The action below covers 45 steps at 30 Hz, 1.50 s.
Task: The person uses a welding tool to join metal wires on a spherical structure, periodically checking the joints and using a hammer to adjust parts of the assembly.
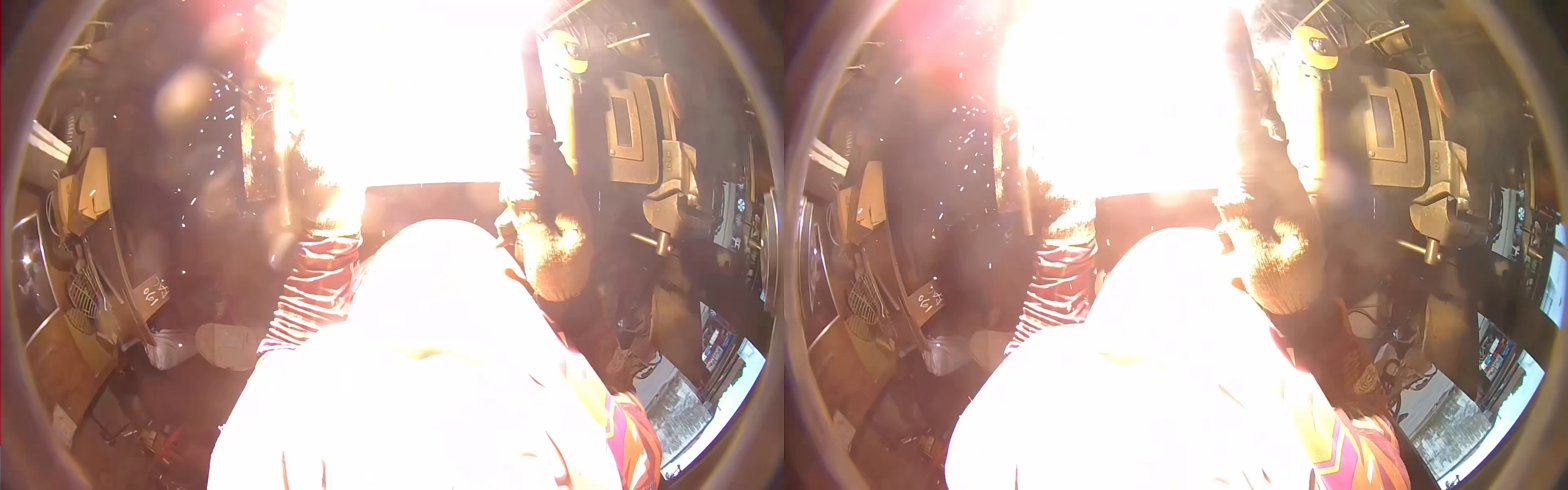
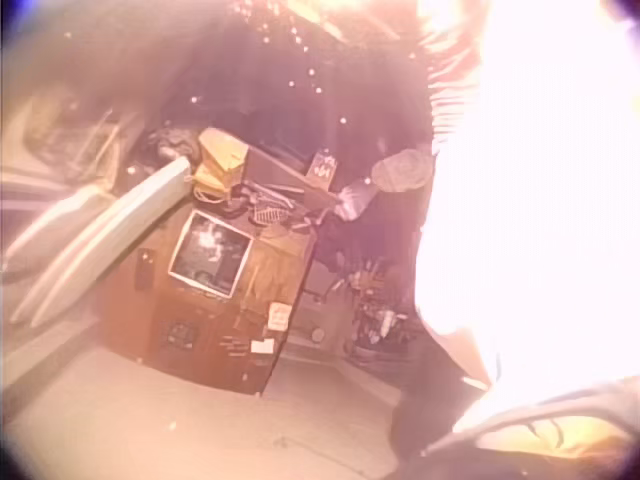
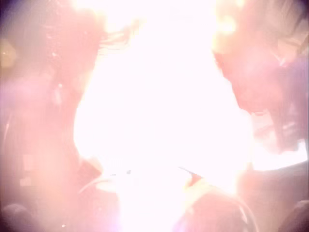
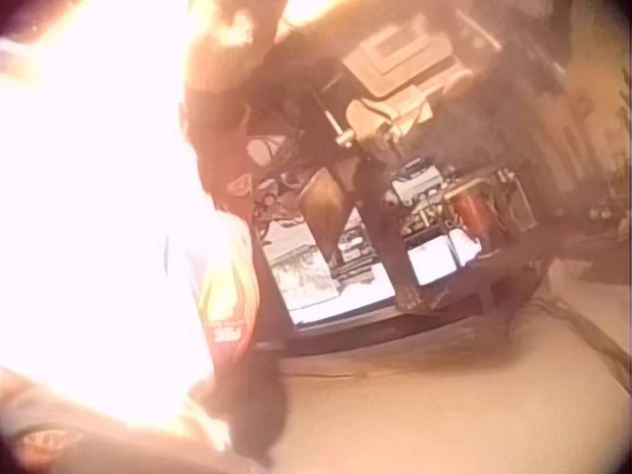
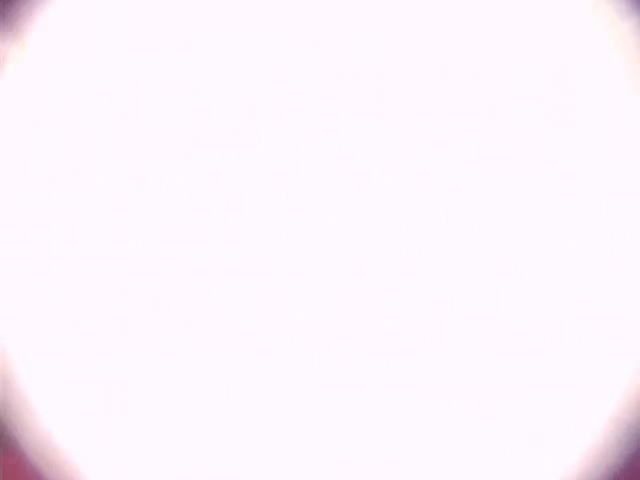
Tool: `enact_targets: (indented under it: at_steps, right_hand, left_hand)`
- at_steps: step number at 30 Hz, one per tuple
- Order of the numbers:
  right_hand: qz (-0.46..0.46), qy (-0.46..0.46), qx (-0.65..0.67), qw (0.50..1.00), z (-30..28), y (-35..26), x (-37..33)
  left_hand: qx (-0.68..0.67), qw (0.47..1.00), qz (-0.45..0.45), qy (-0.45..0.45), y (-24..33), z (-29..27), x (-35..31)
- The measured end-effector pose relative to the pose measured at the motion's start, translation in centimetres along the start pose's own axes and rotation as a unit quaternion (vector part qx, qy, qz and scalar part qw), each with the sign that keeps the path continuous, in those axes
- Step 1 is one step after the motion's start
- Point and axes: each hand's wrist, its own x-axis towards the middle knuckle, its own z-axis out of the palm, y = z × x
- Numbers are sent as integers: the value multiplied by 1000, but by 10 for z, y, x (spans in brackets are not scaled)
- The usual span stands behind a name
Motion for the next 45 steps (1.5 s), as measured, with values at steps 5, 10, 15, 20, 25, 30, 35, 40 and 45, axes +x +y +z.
enact_targets:
  at_steps: [5, 10, 15, 20, 25, 30, 35, 40, 45]
  right_hand:
    - [-19, 31, 7, 999, -20, 0, -4]
    - [18, 102, 81, 991, -51, 4, -4]
    - [25, 250, 128, 960, -104, 11, -35]
    - [-45, 383, 83, 919, -178, 34, -77]
    - [-71, 482, -483, 728, -276, 101, -147]
    - [-180, 443, -528, 702, -346, 202, -164]
    - [-139, 474, 233, 838, -330, 203, -112]
    - [-153, 448, 256, 843, -352, 245, -80]
    - [-168, 380, 215, 884, -394, 323, -64]
  left_hand:
    - [39, 999, 16, 2, 3, 1, 4]
    - [115, 992, 44, 20, 1, -9, 3]
    - [208, 975, 75, -23, 8, 1, 21]
    - [-67, 992, -97, -39, 15, -7, 13]
    - [4, 998, -24, -59, 6, -5, 14]
    - [272, 933, 214, -99, 32, -5, 20]
    - [71, 992, -32, -102, 22, -9, 16]
    - [9, 987, -125, -99, 3, -14, 27]
    - [-29, 990, -121, 63, 51, 32, 7]
